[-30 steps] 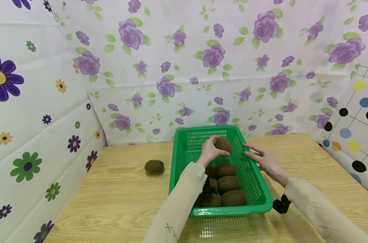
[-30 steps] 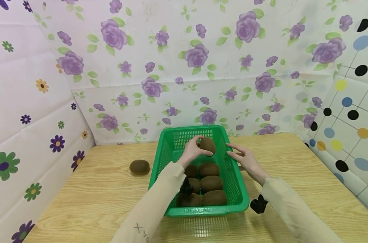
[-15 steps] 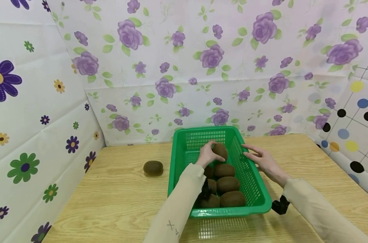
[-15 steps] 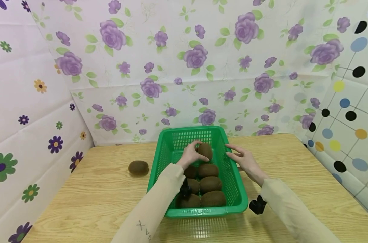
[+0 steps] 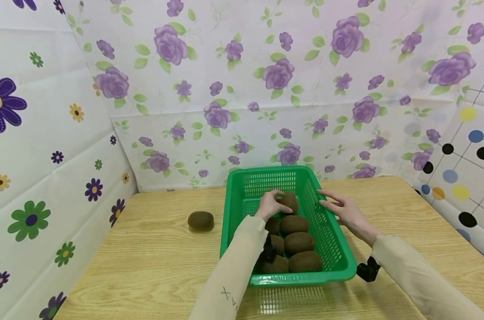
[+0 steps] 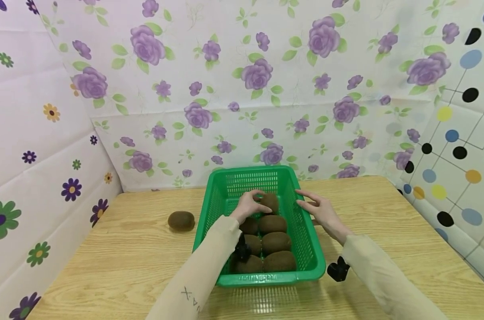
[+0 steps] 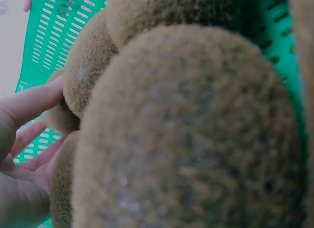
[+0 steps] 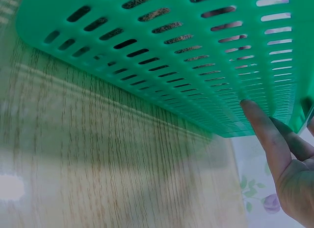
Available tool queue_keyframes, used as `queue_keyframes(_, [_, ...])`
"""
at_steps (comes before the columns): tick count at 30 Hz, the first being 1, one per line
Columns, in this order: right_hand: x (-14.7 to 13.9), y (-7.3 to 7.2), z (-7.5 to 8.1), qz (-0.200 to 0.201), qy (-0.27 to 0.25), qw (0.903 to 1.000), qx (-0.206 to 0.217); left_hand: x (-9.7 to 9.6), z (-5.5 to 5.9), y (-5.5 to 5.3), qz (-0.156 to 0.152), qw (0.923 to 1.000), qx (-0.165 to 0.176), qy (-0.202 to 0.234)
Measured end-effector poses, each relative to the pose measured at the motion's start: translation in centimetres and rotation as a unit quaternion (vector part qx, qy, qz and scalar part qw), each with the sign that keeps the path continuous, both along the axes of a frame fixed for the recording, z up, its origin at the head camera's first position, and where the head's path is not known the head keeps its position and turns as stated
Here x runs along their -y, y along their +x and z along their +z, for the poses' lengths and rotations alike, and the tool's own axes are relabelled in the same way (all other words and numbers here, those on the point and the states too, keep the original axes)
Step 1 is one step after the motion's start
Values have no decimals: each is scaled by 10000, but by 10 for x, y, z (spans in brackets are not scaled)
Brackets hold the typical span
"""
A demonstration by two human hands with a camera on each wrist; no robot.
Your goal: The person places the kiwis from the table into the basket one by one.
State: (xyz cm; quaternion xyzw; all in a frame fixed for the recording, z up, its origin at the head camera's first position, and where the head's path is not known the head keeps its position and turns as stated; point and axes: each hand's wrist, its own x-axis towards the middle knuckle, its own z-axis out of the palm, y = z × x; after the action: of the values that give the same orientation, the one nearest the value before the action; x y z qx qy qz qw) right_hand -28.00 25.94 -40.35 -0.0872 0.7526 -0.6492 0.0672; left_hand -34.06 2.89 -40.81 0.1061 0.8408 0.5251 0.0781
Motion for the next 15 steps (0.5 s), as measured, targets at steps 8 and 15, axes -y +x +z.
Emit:
queue_keyframes(8, [0,1,1,-21,-32,10000,47,0,0,-1,-83,9999,104,60])
queue_keyframes(15, [0,1,1,-18,17,10000,29,0,3,-2,60,9999,-30,-159])
